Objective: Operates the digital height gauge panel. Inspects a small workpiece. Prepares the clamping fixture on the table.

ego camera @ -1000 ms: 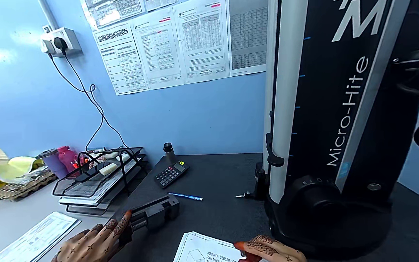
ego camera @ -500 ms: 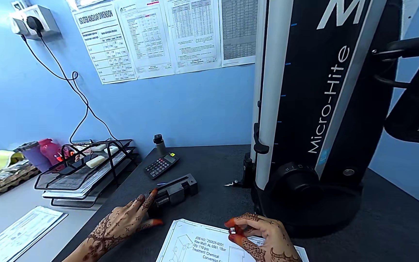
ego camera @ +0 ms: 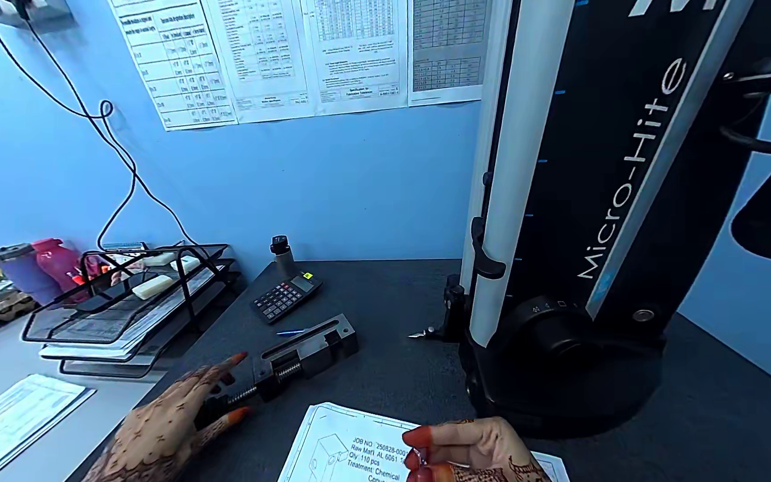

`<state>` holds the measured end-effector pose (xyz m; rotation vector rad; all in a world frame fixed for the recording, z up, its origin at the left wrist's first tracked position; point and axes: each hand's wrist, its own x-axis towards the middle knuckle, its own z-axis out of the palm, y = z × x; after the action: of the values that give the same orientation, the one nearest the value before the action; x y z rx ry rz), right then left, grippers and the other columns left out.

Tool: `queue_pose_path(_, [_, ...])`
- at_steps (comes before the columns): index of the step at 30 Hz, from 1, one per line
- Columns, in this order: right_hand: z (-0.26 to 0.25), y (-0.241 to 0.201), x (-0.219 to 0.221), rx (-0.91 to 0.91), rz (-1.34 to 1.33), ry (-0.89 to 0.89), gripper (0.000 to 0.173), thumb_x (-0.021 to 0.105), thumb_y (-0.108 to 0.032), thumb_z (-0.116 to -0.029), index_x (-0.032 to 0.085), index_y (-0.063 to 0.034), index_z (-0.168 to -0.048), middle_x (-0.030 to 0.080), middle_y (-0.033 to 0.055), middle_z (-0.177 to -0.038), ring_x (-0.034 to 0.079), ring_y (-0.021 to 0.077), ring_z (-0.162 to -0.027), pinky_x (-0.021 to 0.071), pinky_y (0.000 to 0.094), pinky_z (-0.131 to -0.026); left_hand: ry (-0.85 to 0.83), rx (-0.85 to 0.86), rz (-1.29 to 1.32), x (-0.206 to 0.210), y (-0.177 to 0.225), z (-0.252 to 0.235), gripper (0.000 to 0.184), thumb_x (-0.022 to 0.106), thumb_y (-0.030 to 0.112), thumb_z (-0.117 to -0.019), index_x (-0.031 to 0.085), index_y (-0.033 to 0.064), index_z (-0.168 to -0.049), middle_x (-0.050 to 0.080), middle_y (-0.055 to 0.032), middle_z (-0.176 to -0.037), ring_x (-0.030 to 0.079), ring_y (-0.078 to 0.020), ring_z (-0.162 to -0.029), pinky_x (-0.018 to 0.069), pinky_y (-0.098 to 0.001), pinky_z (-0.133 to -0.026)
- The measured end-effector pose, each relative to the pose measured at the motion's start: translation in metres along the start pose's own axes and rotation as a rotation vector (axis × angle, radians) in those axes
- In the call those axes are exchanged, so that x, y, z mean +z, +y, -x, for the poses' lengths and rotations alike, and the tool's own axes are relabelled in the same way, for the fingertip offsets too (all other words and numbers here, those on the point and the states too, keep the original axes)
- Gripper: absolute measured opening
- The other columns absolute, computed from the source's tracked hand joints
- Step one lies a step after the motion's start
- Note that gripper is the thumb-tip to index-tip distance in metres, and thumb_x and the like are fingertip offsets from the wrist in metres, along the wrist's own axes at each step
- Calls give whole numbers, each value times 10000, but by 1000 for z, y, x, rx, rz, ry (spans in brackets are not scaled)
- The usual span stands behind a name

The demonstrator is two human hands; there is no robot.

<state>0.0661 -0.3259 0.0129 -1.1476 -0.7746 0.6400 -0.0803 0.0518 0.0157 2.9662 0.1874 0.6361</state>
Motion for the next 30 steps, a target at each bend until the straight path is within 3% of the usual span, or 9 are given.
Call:
queue_pose_path(3, [2, 3, 0, 131, -266, -40, 295, 517, 72, -985, 691, 6, -1213, 767, 90, -1090, 746, 202, -1005, 609, 355, -920, -38, -40, 243, -5, -15, 19, 558, 703, 369, -955, 592, -16, -1343, 660, -258, -1216, 672, -405, -1062, 568, -548, -849])
queue_pose_path(7, [2, 2, 4, 250, -433, -56, 302, 452, 13, -1042, 662, -25, -1255, 741, 113, -1187, 726, 214, -1084, 593, 345, -945, 49, -64, 376, 5, -31, 30, 454, 748, 316, -919, 685, -50, -1180, 664, -272, -1194, 690, -350, -1030, 582, -465, -885])
queue_pose_path(11, [3, 1, 5, 243, -466, -105, 303, 447, -16, -1053, 659, -50, -1267, 723, 118, -1236, 704, 222, -1143, 580, 349, -970, 36, -74, 336, 7, -42, 24, 468, 576, 413, -1006, 725, 15, -1201, 716, -202, -1173, 700, -323, -1042, 552, -490, -917])
queue_pose_path(13, [3, -1, 6, 251, -464, -87, 289, 457, -11, -1049, 660, -47, -1251, 729, 119, -1223, 715, 218, -1124, 585, 344, -962, 78, -62, 313, 13, -45, 22, 454, 483, 359, -1034, 743, 3, -1144, 733, -199, -1105, 696, -325, -1028, 525, -508, -924])
queue_pose_path(17, [3, 0, 4, 227, -348, -31, 243, 491, 20, -1024, 622, -44, -1219, 748, 125, -1157, 738, 233, -1064, 603, 355, -929, 85, -31, 275, 17, -46, 24, 483, 437, 368, -1061, 739, 6, -1164, 730, -211, -1113, 693, -334, -1044, 520, -502, -935])
queue_pose_path(19, [2, 1, 2, 228, -276, -5, 204, 521, 29, -1010, 591, -55, -1182, 761, 120, -1104, 752, 237, -1022, 610, 360, -915, 95, -9, 258, 16, -47, 25, 468, 521, 395, -1034, 729, 0, -1177, 721, -233, -1105, 685, -367, -1001, 521, -530, -888])
queue_pose_path(23, [1, 1, 1, 203, -57, 29, 176, 608, 46, -962, 624, -26, -1121, 775, 92, -991, 772, 216, -905, 641, 353, -838, 146, 57, 231, 18, -47, 26, 525, 686, 433, -930, 673, -43, -1153, 672, -276, -1115, 633, -392, -1009, 483, -533, -922])
queue_pose_path(27, [1, -6, 7, 235, 171, 110, 190, 725, -4, -898, 670, -17, -1079, 774, 46, -896, 771, 170, -785, 656, 313, -749, 54, -17, 191, 16, -46, 27, 655, 548, 587, -966, 669, 13, -1257, 680, -244, -1181, 624, -418, -1121, 431, -600, -1009])
queue_pose_path(30, [0, -4, 5, 197, 234, 142, 193, 745, -17, -885, 696, -10, -1071, 778, 49, -877, 771, 165, -757, 661, 302, -720, 63, -35, 226, 14, -48, 29, 605, 553, 537, -981, 678, 9, -1247, 701, -225, -1149, 638, -411, -1103, 430, -617, -987])
